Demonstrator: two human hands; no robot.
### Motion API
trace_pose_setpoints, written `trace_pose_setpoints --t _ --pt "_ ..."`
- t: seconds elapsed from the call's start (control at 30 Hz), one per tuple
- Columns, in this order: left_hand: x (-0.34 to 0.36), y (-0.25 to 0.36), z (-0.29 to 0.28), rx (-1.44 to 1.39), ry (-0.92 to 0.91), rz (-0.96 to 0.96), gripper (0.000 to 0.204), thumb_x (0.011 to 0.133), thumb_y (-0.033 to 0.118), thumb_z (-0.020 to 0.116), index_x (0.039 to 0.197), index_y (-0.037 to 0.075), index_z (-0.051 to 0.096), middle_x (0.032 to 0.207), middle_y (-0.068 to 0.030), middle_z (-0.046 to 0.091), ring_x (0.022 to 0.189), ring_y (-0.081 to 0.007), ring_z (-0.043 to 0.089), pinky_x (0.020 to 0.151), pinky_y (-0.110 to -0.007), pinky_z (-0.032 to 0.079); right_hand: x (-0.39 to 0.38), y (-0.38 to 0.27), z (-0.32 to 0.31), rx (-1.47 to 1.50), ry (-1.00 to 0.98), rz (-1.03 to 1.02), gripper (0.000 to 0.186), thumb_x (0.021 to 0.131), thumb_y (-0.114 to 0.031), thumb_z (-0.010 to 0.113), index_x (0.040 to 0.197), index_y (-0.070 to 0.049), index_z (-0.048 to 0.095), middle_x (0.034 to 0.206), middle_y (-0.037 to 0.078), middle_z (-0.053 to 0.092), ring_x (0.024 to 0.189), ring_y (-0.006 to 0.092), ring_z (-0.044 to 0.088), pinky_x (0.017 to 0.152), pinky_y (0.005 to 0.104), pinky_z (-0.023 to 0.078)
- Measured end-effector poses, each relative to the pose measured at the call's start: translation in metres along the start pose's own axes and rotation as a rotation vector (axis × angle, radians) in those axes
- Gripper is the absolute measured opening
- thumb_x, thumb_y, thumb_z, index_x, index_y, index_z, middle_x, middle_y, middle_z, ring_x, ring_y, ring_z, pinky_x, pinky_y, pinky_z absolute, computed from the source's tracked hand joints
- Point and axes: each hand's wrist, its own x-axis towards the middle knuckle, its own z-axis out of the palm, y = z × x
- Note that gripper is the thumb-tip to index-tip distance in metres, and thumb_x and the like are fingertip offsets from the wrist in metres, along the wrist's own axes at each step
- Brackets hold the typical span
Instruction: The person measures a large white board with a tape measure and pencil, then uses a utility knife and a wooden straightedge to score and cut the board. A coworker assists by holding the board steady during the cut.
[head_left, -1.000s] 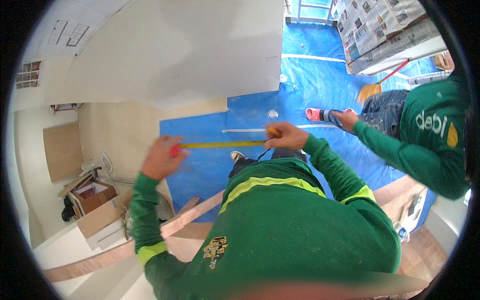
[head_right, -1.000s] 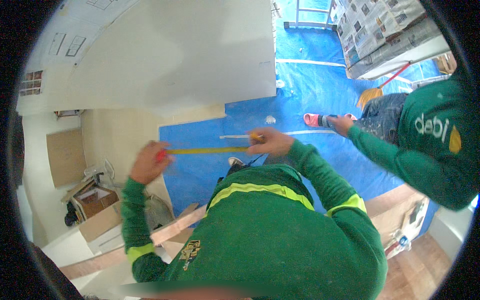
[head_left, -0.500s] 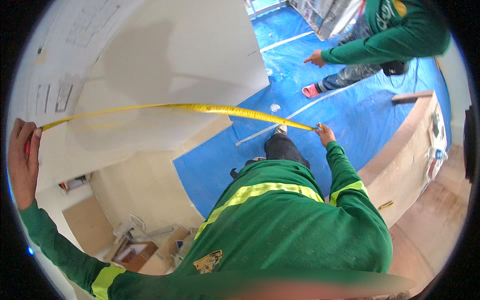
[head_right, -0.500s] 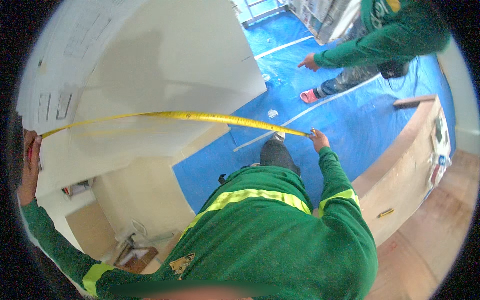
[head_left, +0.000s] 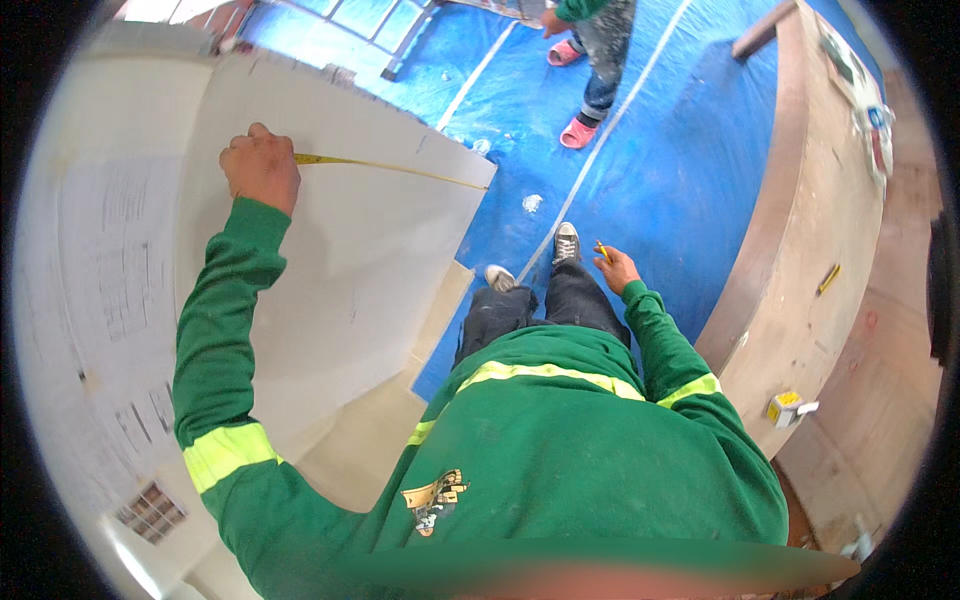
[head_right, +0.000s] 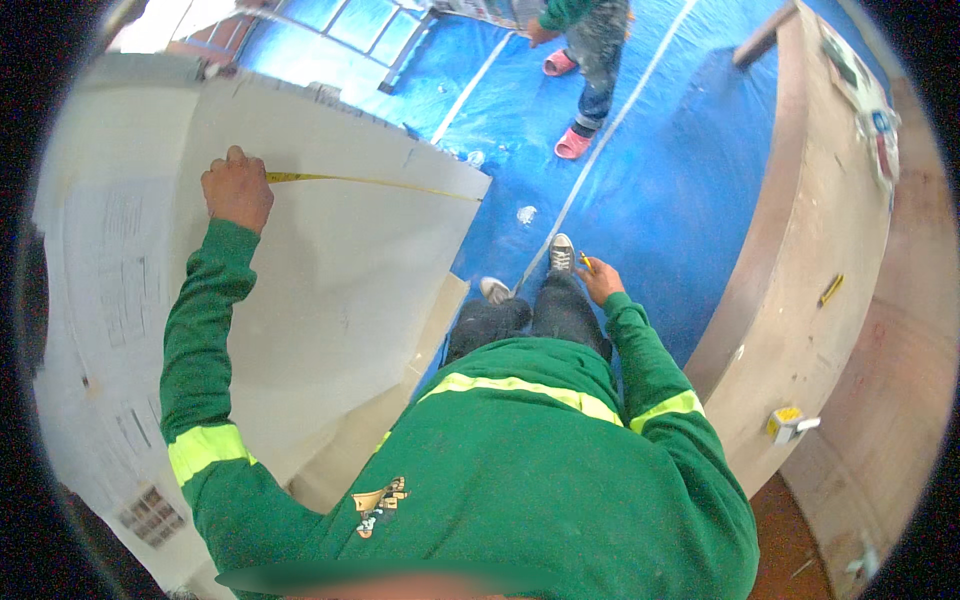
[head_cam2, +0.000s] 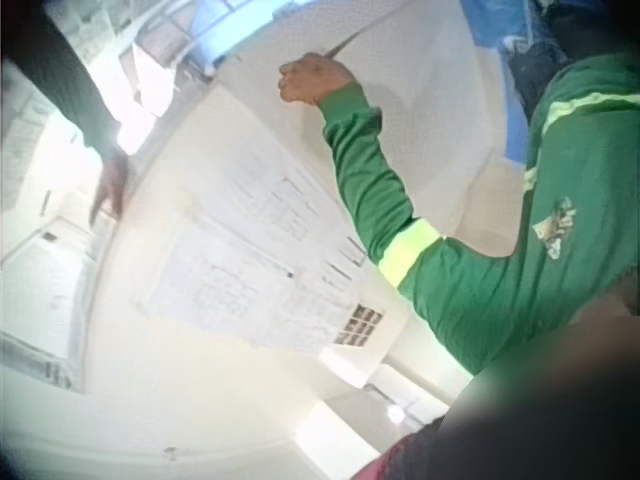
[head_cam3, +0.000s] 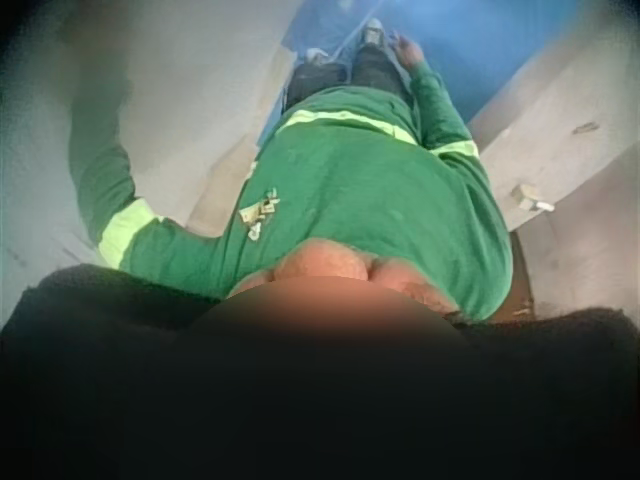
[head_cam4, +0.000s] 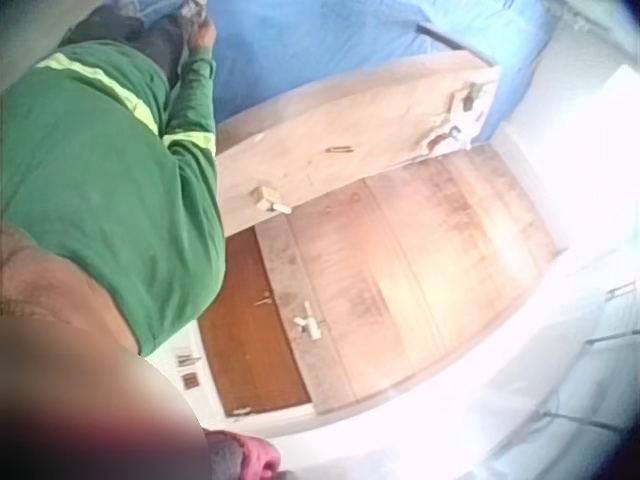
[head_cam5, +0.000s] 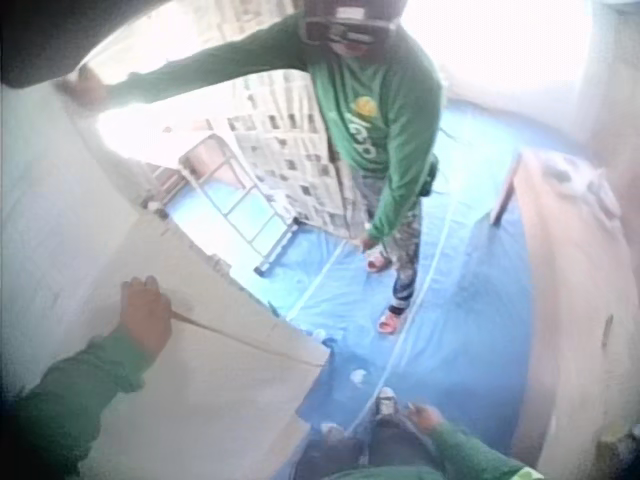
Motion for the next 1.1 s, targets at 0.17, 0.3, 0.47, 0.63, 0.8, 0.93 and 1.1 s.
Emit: trace_pose_setpoints --t 0.17,0.3,0.47,0.63,0.8,0.93,1.1 --pt "0.083 0.01 0.053 -0.015 -0.092 0.051 0.019 0.092 0.023 0.066 0.101 0.013 0.08 0.107 -0.0077 0.07 0.101 -0.0324 0.072 0.077 -0.046 0.059 -0.054 0.031 -0.007 0.251 0.225 0.187 0.036 0.097 -0.026 0.067 0.129 -0.008 0.07 0.115 0.016 0.075 0.108 0.0272 0.071 0.096 0.0387 0.053" --pt "0.113 0.012 0.085 -0.045 -0.014 0.093 0.02 0.089 0.027 0.067 0.095 0.013 0.079 0.105 -0.0115 0.073 0.097 -0.0315 0.074 0.077 -0.046 0.06 -0.101 0.051 0.017 0.416 0.474 0.35 0.035 0.098 -0.025 0.067 0.128 -0.007 0.07 0.114 0.012 0.075 0.107 0.0225 0.07 0.095 0.0367 0.052" --pt "0.128 0.021 0.098 -0.032 0.053 0.198 0.02 0.087 0.026 0.068 0.096 0.013 0.079 0.105 -0.0124 0.074 0.096 -0.0316 0.074 0.078 -0.047 0.06 -0.137 0.062 0.082 0.62 0.53 0.42 0.035 0.098 -0.025 0.066 0.126 -0.005 0.071 0.11 0.01 0.075 0.103 0.0181 0.068 0.095 0.0343 0.052" --pt "0.142 0.046 0.099 -0.028 0.007 0.227 0.022 0.086 0.02 0.067 0.1 0.011 0.081 0.107 -0.0134 0.074 0.098 -0.0327 0.074 0.081 -0.046 0.06 -0.15 0.065 0.123 0.606 0.537 0.418 0.036 0.099 -0.023 0.067 0.127 -0.001 0.07 0.097 0.004 0.071 0.088 0.0124 0.063 0.084 0.0319 0.053" --pt "0.155 0.053 0.102 -0.034 0.108 0.256 0.023 0.087 0.022 0.064 0.098 0.01 0.081 0.107 -0.0147 0.075 0.098 -0.0345 0.074 0.08 -0.048 0.06 -0.155 0.079 0.098 0.631 0.568 0.466 0.036 0.099 -0.025 0.067 0.127 -0.003 0.07 0.1 0.004 0.071 0.089 0.0121 0.063 0.084 0.03 0.052" --pt "0.155 0.04 0.092 0.006 0.083 0.268 0.025 0.089 0.025 0.062 0.098 0.01 0.08 0.108 -0.0152 0.074 0.098 -0.0358 0.074 0.079 -0.049 0.06 -0.164 0.097 0.06 0.612 0.634 0.52 0.036 0.098 -0.027 0.067 0.126 -0.005 0.072 0.112 0.011 0.075 0.103 0.0189 0.069 0.095 0.0352 0.053" --pt "0.129 0.038 0.086 0.057 0.027 0.274 0.024 0.089 0.026 0.063 0.098 0.01 0.079 0.107 -0.0141 0.073 0.096 -0.0362 0.074 0.077 -0.049 0.06 -0.175 0.115 0.035 0.721 0.665 0.545 0.038 0.098 -0.029 0.067 0.128 -0.005 0.072 0.108 0.009 0.073 0.098 0.0178 0.068 0.093 0.0347 0.053"
